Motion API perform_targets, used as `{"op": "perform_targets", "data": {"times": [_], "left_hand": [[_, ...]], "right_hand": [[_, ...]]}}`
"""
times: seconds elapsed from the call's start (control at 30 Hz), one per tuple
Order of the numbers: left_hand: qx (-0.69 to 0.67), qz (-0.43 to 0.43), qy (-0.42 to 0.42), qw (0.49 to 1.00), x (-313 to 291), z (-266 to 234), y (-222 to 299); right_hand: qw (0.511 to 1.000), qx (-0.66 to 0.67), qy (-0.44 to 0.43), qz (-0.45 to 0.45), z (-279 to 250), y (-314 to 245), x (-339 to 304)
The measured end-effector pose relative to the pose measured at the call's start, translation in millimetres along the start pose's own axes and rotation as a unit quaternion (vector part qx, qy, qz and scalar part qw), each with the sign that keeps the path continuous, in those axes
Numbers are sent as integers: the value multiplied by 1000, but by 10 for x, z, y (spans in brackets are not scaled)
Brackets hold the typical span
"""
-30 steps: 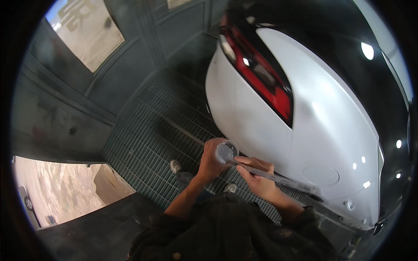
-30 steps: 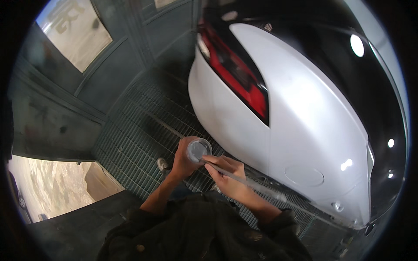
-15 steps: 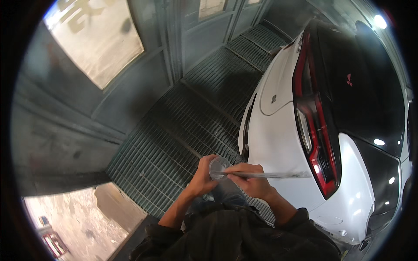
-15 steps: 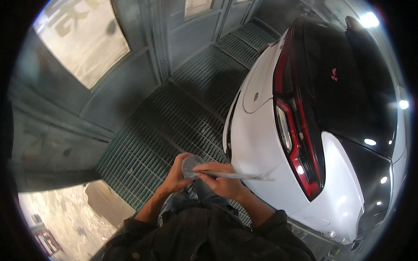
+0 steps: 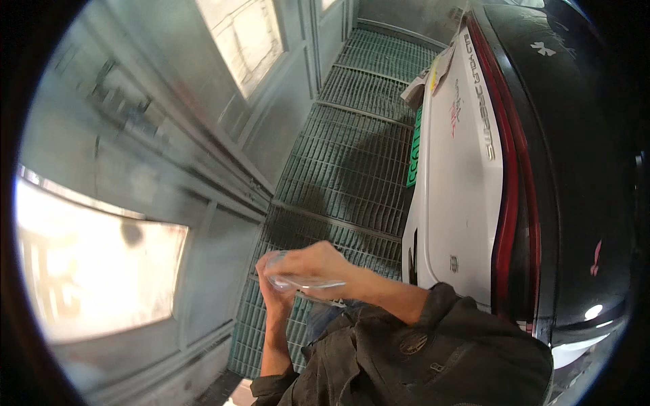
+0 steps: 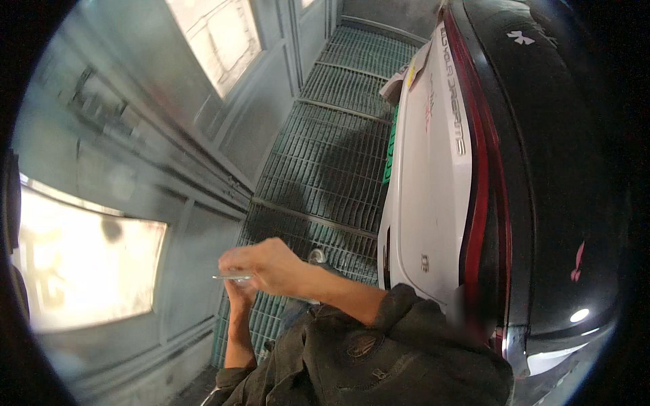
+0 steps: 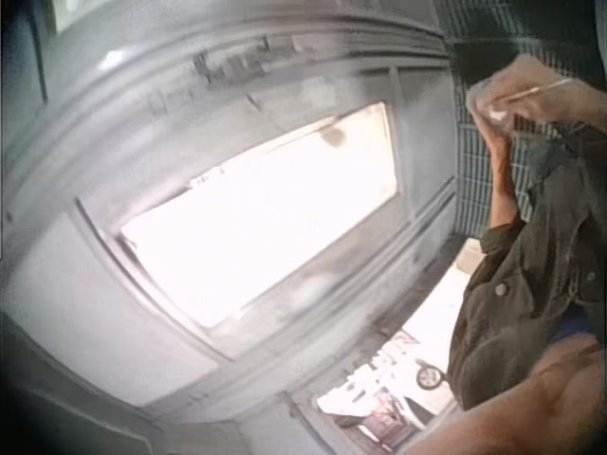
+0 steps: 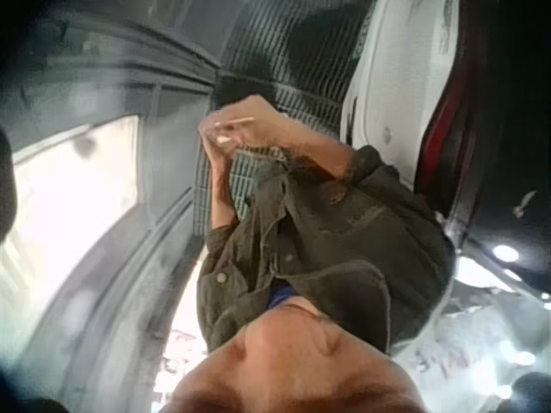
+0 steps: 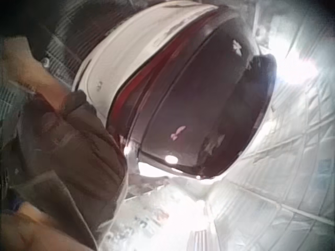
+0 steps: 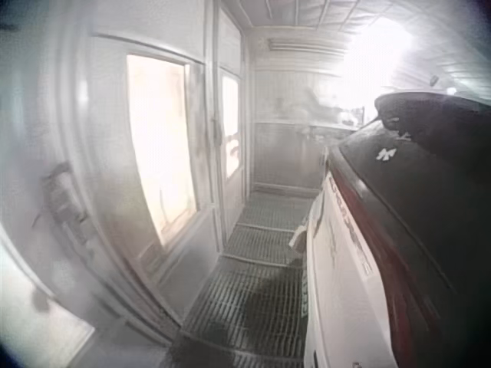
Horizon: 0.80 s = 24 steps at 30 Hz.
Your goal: The person wipes the rear bumper of a white car with a cloth, then retrieves a paint can from a shelf, opens it, and uses a ruler to apply paint to the car's rear bumper.
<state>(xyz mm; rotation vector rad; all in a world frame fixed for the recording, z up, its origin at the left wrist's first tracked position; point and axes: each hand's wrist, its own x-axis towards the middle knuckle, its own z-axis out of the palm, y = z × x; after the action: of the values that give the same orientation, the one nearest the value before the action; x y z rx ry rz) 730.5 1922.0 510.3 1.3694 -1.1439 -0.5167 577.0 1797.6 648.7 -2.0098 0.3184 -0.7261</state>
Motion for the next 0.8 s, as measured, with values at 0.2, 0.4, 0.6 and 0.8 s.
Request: {"op": "perform_targets", "data": {"times": [0.2,0.4,0.6,0.8], "left_hand": [[8,-12,-53,998,2211,624,-108],[30,30,-167,985,4064,1712,-669],[-28,4,-303,953,6048,2789,-1107],[-22,88,-372,924,7680,4026,-1313]], "right_hand": [[989,-116,56,68,-1298,771,1026],[981,-101,154,64,-2630,1939,1960],[962,-175,176,113,-3891,2788,2693],[894,-179,365,191,-5179,3518,3285]]}}
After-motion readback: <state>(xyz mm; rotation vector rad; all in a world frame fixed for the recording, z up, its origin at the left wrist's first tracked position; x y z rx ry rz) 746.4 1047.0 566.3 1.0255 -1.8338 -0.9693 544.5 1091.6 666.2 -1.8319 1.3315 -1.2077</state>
